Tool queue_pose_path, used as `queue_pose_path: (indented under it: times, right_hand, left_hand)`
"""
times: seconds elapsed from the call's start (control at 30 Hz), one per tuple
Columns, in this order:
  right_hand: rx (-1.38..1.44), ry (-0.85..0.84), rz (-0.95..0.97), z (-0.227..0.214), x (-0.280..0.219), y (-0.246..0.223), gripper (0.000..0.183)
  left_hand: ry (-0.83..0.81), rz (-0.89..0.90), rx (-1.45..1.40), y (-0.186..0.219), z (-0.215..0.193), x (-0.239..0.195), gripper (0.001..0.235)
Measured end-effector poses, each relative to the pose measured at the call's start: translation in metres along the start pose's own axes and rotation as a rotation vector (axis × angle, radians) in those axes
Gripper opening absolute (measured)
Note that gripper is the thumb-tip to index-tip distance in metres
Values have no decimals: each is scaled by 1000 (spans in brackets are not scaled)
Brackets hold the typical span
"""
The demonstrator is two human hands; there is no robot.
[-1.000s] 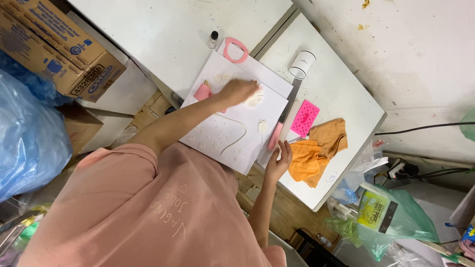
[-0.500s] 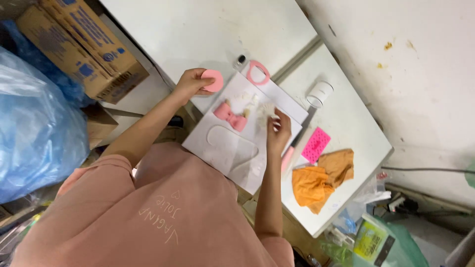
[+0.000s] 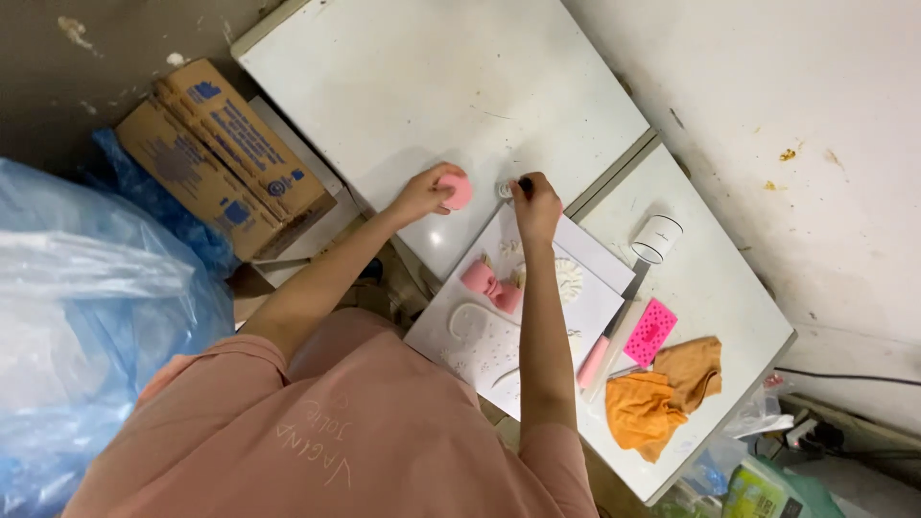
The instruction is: Preparing pink and white fondant cake decorations using molds and tools.
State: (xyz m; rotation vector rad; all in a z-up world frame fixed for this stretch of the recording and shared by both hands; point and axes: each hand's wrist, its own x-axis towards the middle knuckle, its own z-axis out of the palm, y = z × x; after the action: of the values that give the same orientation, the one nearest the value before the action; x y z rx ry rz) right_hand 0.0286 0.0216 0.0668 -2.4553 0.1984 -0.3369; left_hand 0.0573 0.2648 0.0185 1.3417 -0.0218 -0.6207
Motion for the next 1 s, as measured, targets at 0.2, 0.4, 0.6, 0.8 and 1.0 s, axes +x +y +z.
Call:
queue_pose_path:
  times: [0.2, 0.4, 0.6, 0.8, 1.0]
  right_hand:
    - [209, -44, 101, -66, -21, -56, 16]
    - [107, -24, -62, -145, -60, -106, 23]
    - [61, -346, -192, -264, -89, -143, 23]
    - [25, -289, -284, -315, -118, -146, 26]
    - [34, -49, -189, -338, -151, -83, 21]
  left_hand:
    - [12, 628, 799, 18, 56, 8, 49]
    - [-210, 645, 818, 57, 122, -27, 40]
    - [-487, 648, 788, 111, 167, -87, 28]
    - [-589, 644, 860, 135, 201, -117, 31]
    - [-553, 589, 889, 124, 224, -137, 32]
